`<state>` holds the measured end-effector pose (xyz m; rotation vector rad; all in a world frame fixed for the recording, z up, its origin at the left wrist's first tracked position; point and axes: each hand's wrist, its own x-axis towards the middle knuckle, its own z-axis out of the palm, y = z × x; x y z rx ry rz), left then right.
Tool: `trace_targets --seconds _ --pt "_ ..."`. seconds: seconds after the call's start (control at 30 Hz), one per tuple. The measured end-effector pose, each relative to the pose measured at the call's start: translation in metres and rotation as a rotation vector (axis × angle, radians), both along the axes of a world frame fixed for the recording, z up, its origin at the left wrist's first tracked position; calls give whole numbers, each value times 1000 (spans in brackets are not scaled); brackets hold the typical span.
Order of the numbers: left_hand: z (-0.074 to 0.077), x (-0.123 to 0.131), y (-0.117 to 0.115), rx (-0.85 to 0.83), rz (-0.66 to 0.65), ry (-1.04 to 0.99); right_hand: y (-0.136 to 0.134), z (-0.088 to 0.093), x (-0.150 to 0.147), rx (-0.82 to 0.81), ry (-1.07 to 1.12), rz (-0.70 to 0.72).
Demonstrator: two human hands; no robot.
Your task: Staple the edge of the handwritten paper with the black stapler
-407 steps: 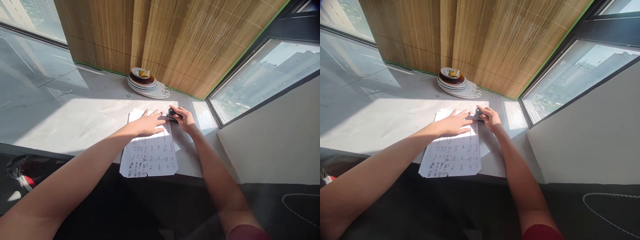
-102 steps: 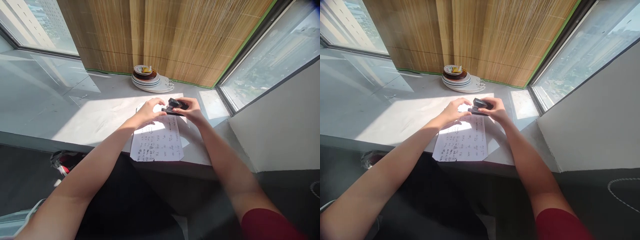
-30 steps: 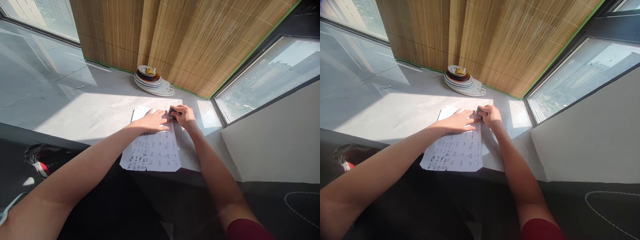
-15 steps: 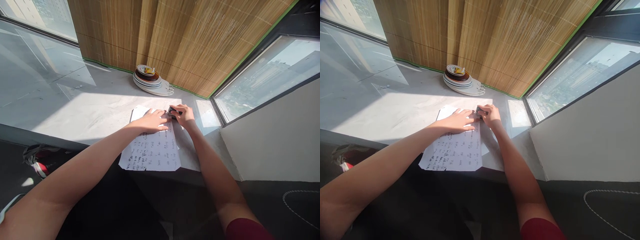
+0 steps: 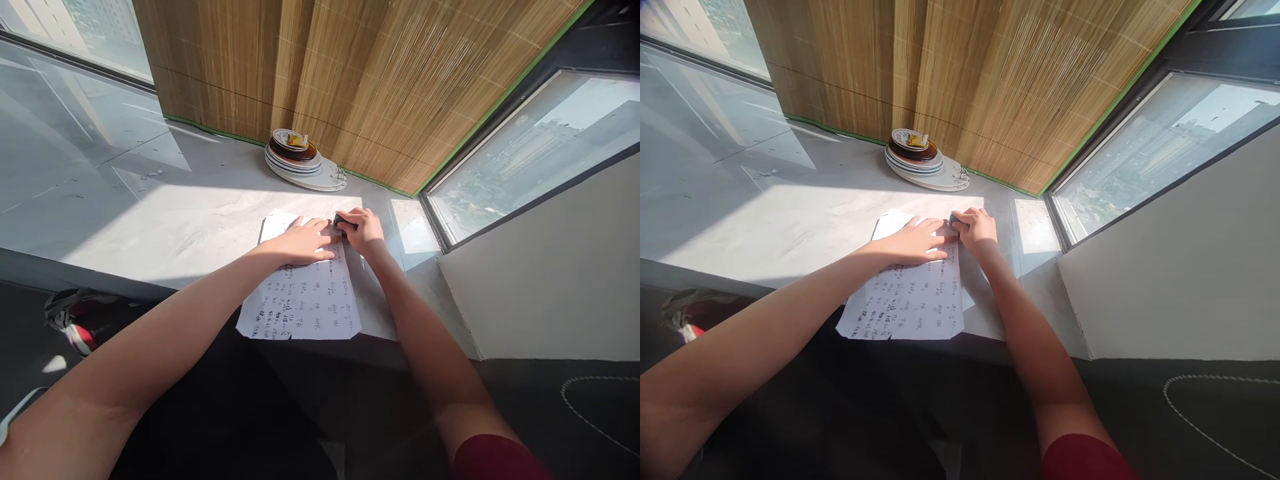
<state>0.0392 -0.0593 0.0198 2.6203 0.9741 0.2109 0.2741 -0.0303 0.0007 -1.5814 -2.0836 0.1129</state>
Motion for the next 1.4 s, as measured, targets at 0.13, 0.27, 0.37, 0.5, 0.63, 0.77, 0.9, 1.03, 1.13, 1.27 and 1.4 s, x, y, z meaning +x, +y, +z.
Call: trace_targets --seconds 0.13,0.27,0.37,0.5,0.63,0.77,0.9,1.03,1.13,1.27,1.4 --pt "0 0 0 0 7 -21 -3 -2 -8 1 -130 -4" --pt "1 -1 -1 31 -9 17 -9 1 -9 17 -189 16" --pt "-1 -2 1 22 3 42 -9 5 6 0 -124 38" --pt "-8 -5 6 3 27 -16 -4 3 31 -59 -28 -92" --pt "-10 -4 6 -13 11 -18 0 -1 37 0 45 -233" --pt "-5 -8 12 -3 94 -176 -9 8 24 160 208 -314" --pt "1 -30 32 182 541 -495 -35 29 -22 155 288 -181" --pt "0 -54 43 272 848 -527 -68 31 -89 -108 188 18" --pt "0 -60 40 251 926 -489 -83 20 -110 -219 179 -5" --pt "2 -60 35 214 954 -447 -87 8 -75 -208 215 -113" --pt "2 -59 39 207 938 -427 -87 11 -17 -241 198 -217"
